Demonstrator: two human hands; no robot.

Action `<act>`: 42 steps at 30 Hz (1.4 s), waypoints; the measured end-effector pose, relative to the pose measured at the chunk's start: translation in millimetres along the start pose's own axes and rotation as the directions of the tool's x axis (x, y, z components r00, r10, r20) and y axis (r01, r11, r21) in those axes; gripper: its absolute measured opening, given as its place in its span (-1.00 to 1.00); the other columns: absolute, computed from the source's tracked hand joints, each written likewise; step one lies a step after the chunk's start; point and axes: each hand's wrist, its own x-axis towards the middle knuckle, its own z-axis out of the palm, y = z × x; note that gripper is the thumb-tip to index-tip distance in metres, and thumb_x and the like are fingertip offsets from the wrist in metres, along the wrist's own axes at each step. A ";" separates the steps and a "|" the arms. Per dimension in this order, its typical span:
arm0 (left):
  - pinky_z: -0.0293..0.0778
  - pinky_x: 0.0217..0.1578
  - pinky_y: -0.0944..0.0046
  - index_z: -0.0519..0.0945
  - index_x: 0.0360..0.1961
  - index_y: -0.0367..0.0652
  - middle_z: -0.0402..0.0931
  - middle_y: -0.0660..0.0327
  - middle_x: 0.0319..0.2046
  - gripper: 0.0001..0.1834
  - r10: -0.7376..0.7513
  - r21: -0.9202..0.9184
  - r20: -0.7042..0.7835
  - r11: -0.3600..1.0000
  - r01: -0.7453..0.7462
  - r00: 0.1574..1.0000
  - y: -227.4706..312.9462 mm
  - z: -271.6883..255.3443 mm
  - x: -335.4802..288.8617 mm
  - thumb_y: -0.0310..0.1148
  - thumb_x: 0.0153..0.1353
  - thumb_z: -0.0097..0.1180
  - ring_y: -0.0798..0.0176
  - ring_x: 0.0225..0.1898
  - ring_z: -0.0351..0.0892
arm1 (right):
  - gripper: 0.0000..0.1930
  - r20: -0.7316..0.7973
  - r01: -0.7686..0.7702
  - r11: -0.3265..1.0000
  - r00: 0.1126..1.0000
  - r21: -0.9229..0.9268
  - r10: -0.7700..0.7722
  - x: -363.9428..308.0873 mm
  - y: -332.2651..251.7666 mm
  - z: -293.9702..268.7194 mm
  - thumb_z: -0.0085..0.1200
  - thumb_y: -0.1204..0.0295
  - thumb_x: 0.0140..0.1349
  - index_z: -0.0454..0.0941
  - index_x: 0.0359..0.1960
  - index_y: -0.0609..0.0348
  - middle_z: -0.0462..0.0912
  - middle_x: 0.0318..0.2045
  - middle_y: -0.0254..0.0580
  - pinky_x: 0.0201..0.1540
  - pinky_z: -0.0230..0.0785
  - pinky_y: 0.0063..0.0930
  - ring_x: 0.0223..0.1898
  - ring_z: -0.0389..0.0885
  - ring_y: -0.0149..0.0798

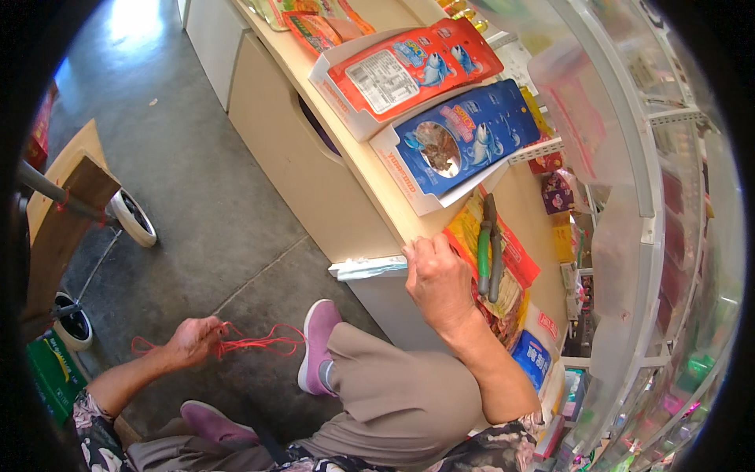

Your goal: The person secures a wooden board to a metal cart frame using red string and pliers. They wrap and tighten the string around the metal poles, cut excess string, and then attach a black handle to the cart.

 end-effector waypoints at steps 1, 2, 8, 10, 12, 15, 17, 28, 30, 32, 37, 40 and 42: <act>0.42 -0.37 0.09 0.52 -0.31 -0.15 0.54 0.02 -0.51 -0.87 0.034 0.058 -0.036 0.998 -0.031 0.999 -2.5 -5.0 3.3 -0.40 0.16 -0.04 -0.05 -0.38 0.55 | -0.91 -0.027 -0.012 1.000 1.000 0.016 0.013 -0.4 -2.3 0.3 0.11 0.52 0.09 0.54 -0.36 0.25 0.50 -0.49 -0.03 -0.43 0.38 -0.26 -0.50 0.50 0.00; 0.42 -0.37 0.08 0.52 -0.31 -0.15 0.53 0.02 -0.51 -0.87 0.041 0.109 -0.057 0.993 -0.035 0.997 -6.3 -10.9 7.1 -0.39 0.17 -0.05 -0.05 -0.38 0.55 | -0.92 -0.046 -0.013 0.999 0.999 0.039 0.014 -0.7 -4.4 0.6 0.11 0.53 0.09 0.54 -0.37 0.24 0.49 -0.50 -0.04 -0.44 0.38 -0.26 -0.50 0.50 0.01; 0.40 -0.36 0.01 0.52 -0.35 -0.16 0.54 0.01 -0.51 -0.84 0.007 0.194 -0.101 0.981 0.013 0.995 -31.9 -18.2 21.7 -0.32 0.19 -0.05 -0.09 -0.37 0.54 | -0.97 -0.194 0.048 0.990 0.981 0.129 -0.022 -4.9 -3.1 7.6 0.10 0.61 0.06 0.50 -0.45 0.28 0.47 -0.54 -0.06 -0.46 0.36 -0.28 -0.53 0.48 -0.03; 0.39 -0.36 0.01 0.51 -0.36 -0.18 0.53 0.00 -0.50 -0.83 -0.029 0.201 -0.101 0.978 0.049 0.994 -37.8 -17.4 23.1 -0.32 0.19 -0.05 -0.10 -0.37 0.54 | -0.97 -0.218 0.075 0.989 0.975 0.130 -0.045 -7.8 2.2 11.9 0.09 0.63 0.07 0.49 -0.46 0.30 0.47 -0.55 -0.08 -0.48 0.34 -0.33 -0.54 0.48 -0.08; 0.39 -0.37 0.02 0.51 -0.37 -0.20 0.53 -0.02 -0.50 -0.82 -0.072 0.182 -0.097 0.979 0.089 0.993 -40.4 -17.1 23.3 -0.31 0.19 -0.05 -0.10 -0.36 0.53 | -0.97 -0.215 -0.001 0.952 0.974 0.305 0.069 -12.1 9.0 13.4 0.07 0.63 0.08 0.47 -0.46 0.31 0.47 -0.56 -0.10 -0.50 0.32 -0.40 -0.55 0.46 -0.16; 0.38 -0.39 0.03 0.50 -0.40 -0.22 0.51 -0.05 -0.52 -0.80 -0.062 0.121 -0.154 0.989 0.081 0.986 -40.9 -20.3 22.0 -0.31 0.20 -0.06 -0.12 -0.38 0.52 | -0.95 -0.140 -0.140 0.849 0.960 0.509 0.242 -20.7 11.4 12.2 0.03 0.57 0.16 0.46 -0.44 0.28 0.47 -0.57 -0.30 -0.48 0.24 -0.60 -0.54 0.38 -0.45; 0.36 -0.40 0.04 0.49 -0.41 -0.23 0.50 -0.06 -0.53 -0.79 -0.044 0.110 -0.244 0.991 0.073 0.969 -41.5 -23.2 21.8 -0.30 0.21 -0.07 -0.13 -0.41 0.51 | -0.93 0.072 -0.401 0.683 0.887 0.610 0.456 -24.6 5.9 6.9 0.02 0.54 0.20 0.46 -0.44 0.26 0.46 -0.55 -0.39 -0.47 0.23 -0.65 -0.52 0.36 -0.53; 0.45 -0.40 0.15 0.53 -0.39 -0.15 0.53 0.07 -0.49 -0.84 0.195 -0.091 -0.037 0.976 -0.198 0.980 -53.3 -15.0 18.5 -0.35 0.17 -0.09 0.10 -0.44 0.53 | -0.70 0.689 0.061 0.767 0.398 0.639 -0.606 6.4 -68.3 44.5 -0.07 0.16 0.24 0.54 -0.21 0.10 0.61 -0.32 -0.01 -0.28 0.44 -0.23 -0.33 0.58 0.06; 0.44 -0.44 0.05 0.50 -0.38 -0.11 0.52 0.02 -0.52 -0.81 0.213 0.049 -0.214 0.977 -0.207 0.953 -33.9 -10.9 0.6 -0.26 0.20 -0.10 -0.05 -0.46 0.53 | -0.45 0.828 0.099 0.825 0.011 0.557 -0.560 -0.9 -70.7 58.9 -0.14 -0.06 0.19 0.48 -0.10 0.21 0.56 -0.20 0.16 -0.08 0.37 -0.12 -0.15 0.53 0.11; 0.42 -0.48 -0.04 0.48 -0.35 -0.10 0.52 -0.02 -0.54 -0.78 0.150 0.128 -0.320 0.985 -0.115 0.935 -5.7 -9.7 -23.6 -0.20 0.23 -0.12 -0.15 -0.50 0.51 | -0.54 0.795 0.135 0.784 -0.135 0.607 -0.592 -8.0 -70.1 76.2 -0.09 0.09 0.17 0.44 -0.16 0.30 0.53 -0.22 0.16 -0.06 0.29 -0.05 -0.14 0.48 0.13; 0.41 -0.41 -0.02 0.46 -0.29 -0.12 0.54 0.03 -0.48 -0.73 -0.095 0.027 -0.223 0.994 0.104 0.970 43.2 -19.1 -67.9 -0.17 0.30 -0.19 -0.16 -0.40 0.53 | -0.69 0.841 0.036 0.891 0.316 0.453 -0.440 -49.4 -43.7 120.2 0.00 0.25 0.04 0.57 -0.54 0.31 0.55 -0.47 0.27 -0.31 0.38 0.01 -0.37 0.56 0.19; 0.42 -0.37 0.08 0.54 -0.16 -0.13 0.57 0.09 -0.47 -0.68 -0.197 0.003 -0.259 0.979 0.205 0.946 52.7 -28.3 -74.0 -0.16 0.33 -0.15 0.00 -0.43 0.52 | -0.66 0.752 -0.340 0.733 0.562 0.589 -0.344 -87.0 -29.4 150.4 0.01 0.21 0.07 0.55 -0.55 0.30 0.57 -0.48 0.22 -0.31 0.36 -0.02 -0.36 0.55 0.21; 0.42 -0.36 0.09 0.54 -0.15 -0.13 0.57 0.09 -0.47 -0.68 -0.227 0.038 -0.223 0.970 0.241 0.948 53.8 -34.2 -67.2 -0.15 0.33 -0.15 0.01 -0.42 0.53 | -0.65 0.637 -0.320 0.723 0.741 0.612 -0.212 -106.7 -27.8 172.1 0.03 0.17 0.05 0.55 -0.54 0.29 0.58 -0.48 0.19 -0.31 0.36 -0.04 -0.37 0.55 0.19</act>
